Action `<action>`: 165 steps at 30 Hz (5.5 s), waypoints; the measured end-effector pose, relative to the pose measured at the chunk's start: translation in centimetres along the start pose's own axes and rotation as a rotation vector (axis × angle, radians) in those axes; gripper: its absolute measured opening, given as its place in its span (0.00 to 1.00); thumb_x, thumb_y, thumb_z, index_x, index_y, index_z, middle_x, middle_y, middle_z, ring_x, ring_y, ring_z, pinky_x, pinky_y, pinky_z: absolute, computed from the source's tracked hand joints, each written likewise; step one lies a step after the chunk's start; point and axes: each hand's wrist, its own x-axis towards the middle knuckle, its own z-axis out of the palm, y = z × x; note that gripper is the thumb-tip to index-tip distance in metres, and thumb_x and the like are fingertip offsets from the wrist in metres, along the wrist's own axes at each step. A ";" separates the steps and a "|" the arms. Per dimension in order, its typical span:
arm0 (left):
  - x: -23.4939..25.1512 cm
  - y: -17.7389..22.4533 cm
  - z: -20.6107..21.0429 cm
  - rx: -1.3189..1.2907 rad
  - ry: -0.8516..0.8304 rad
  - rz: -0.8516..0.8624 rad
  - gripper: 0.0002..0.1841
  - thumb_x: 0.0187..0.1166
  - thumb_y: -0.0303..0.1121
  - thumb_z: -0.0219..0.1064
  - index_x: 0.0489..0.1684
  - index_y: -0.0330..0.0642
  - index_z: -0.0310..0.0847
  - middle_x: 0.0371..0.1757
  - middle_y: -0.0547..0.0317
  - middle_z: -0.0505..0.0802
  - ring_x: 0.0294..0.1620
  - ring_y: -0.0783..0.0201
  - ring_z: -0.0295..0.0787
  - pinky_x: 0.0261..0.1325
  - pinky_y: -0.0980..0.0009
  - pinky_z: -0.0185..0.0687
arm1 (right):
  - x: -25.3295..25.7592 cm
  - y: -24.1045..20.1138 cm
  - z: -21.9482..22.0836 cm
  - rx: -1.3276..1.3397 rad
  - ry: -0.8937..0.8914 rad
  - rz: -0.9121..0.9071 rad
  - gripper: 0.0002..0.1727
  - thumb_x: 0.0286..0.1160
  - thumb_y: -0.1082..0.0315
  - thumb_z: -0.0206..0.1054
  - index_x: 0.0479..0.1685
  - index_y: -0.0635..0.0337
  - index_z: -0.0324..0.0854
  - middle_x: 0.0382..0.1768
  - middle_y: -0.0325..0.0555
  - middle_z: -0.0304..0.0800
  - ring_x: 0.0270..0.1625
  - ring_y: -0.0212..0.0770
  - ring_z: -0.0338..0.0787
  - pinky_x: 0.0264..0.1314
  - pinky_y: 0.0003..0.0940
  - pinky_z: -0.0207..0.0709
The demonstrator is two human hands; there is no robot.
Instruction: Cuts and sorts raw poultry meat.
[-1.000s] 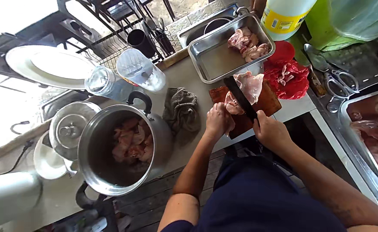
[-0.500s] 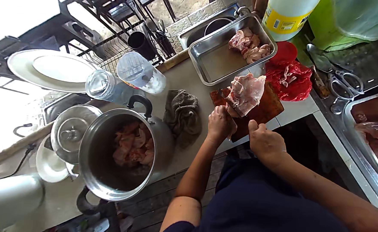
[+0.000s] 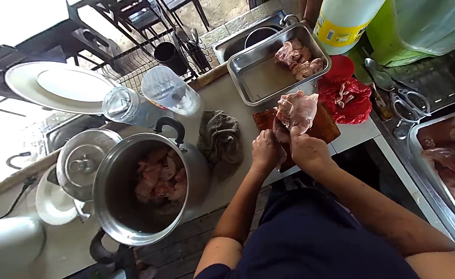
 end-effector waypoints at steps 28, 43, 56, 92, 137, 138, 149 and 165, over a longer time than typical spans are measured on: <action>0.8 -1.5 -2.3 0.179 -0.138 0.076 0.15 0.85 0.33 0.62 0.63 0.35 0.80 0.61 0.38 0.90 0.67 0.38 0.86 0.68 0.37 0.76 | -0.2 4.6 1.3 0.366 -0.074 -0.020 0.19 0.91 0.66 0.50 0.71 0.68 0.70 0.44 0.69 0.89 0.48 0.68 0.92 0.49 0.66 0.82; 0.5 -6.6 -0.5 -0.957 -0.094 -0.015 0.15 0.82 0.22 0.60 0.65 0.38 0.76 0.46 0.57 0.91 0.36 0.72 0.87 0.42 0.71 0.87 | -2.8 4.2 0.6 0.395 0.080 -0.047 0.17 0.92 0.64 0.52 0.67 0.68 0.70 0.38 0.63 0.88 0.48 0.65 0.92 0.48 0.62 0.82; 0.3 -2.7 -0.8 -0.556 0.044 -0.182 0.30 0.78 0.50 0.75 0.71 0.41 0.72 0.44 0.42 0.92 0.41 0.49 0.90 0.48 0.47 0.85 | -2.7 4.3 1.7 0.237 -0.109 -0.060 0.18 0.93 0.64 0.45 0.66 0.68 0.70 0.42 0.65 0.88 0.55 0.65 0.91 0.53 0.62 0.80; -0.4 -3.1 -0.2 -0.425 0.020 -0.046 0.21 0.84 0.39 0.68 0.72 0.41 0.80 0.40 0.42 0.94 0.42 0.46 0.93 0.47 0.40 0.84 | 2.4 -1.2 -0.6 0.098 -0.224 -0.008 0.17 0.92 0.64 0.50 0.70 0.65 0.67 0.47 0.63 0.90 0.54 0.64 0.93 0.50 0.61 0.84; -5.0 -10.0 -0.9 -1.232 0.104 -0.048 0.16 0.80 0.29 0.63 0.65 0.38 0.72 0.46 0.61 0.91 0.45 0.70 0.90 0.53 0.66 0.89 | -2.1 4.8 0.5 0.045 -0.230 -0.146 0.17 0.92 0.64 0.49 0.65 0.67 0.71 0.44 0.68 0.89 0.54 0.69 0.91 0.51 0.67 0.80; -5.7 -10.2 -1.3 -1.289 0.085 -0.005 0.18 0.78 0.30 0.64 0.65 0.40 0.73 0.48 0.62 0.91 0.47 0.69 0.91 0.56 0.65 0.89 | -1.3 5.2 0.9 0.101 -0.190 -0.189 0.17 0.91 0.64 0.50 0.66 0.68 0.72 0.44 0.69 0.89 0.53 0.71 0.91 0.50 0.69 0.79; -6.1 -5.5 -1.1 -1.626 0.151 -0.166 0.12 0.84 0.32 0.61 0.62 0.45 0.77 0.47 0.55 0.92 0.50 0.58 0.92 0.60 0.57 0.89 | -1.0 8.6 0.9 0.516 0.048 -0.264 0.16 0.93 0.63 0.48 0.62 0.65 0.74 0.29 0.55 0.85 0.29 0.54 0.89 0.37 0.59 0.82; -6.8 -2.1 7.9 -0.842 0.691 -0.047 0.28 0.73 0.27 0.76 0.72 0.31 0.74 0.62 0.41 0.89 0.59 0.55 0.88 0.62 0.56 0.85 | -3.2 4.1 2.0 0.078 -0.146 -0.210 0.18 0.93 0.64 0.48 0.68 0.69 0.70 0.45 0.66 0.89 0.54 0.66 0.92 0.52 0.63 0.82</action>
